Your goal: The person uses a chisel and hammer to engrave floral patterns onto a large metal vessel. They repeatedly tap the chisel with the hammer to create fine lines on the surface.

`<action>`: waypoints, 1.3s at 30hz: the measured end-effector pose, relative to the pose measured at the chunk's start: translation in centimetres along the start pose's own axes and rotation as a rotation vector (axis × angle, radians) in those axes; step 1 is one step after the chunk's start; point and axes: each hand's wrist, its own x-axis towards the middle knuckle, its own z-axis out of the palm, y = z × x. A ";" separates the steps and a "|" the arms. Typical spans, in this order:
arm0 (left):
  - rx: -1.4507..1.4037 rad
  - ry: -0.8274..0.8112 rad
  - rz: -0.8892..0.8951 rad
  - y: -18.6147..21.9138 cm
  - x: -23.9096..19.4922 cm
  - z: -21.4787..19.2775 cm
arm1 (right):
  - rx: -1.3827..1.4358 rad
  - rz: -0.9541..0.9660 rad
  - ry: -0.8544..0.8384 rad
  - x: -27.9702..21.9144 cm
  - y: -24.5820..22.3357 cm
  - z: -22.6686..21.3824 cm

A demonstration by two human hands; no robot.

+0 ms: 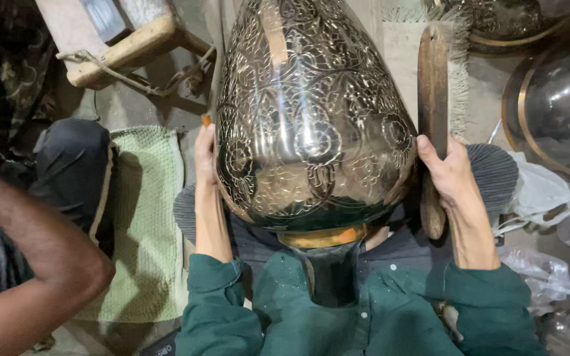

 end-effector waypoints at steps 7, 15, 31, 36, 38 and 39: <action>-0.144 -0.120 0.251 -5.5 2.7 -2.6 | -0.052 -0.032 0.044 -1.5 -2.3 0.5; 0.252 0.200 0.234 -4.2 -0.4 -3.7 | 0.184 0.226 0.001 -7.6 -1.4 -0.4; 0.022 0.260 0.588 3.8 -13.2 -0.6 | -0.464 0.151 0.107 -11.2 2.1 1.7; 0.268 0.446 0.622 -0.4 -11.2 -1.9 | -0.598 0.131 0.155 -11.1 0.8 2.8; 0.457 0.537 0.609 -1.5 -11.2 -2.1 | -0.650 0.117 0.163 -10.8 0.6 3.0; 0.554 0.585 0.595 -1.9 -11.3 -2.1 | -0.669 0.129 0.159 -10.8 0.7 3.1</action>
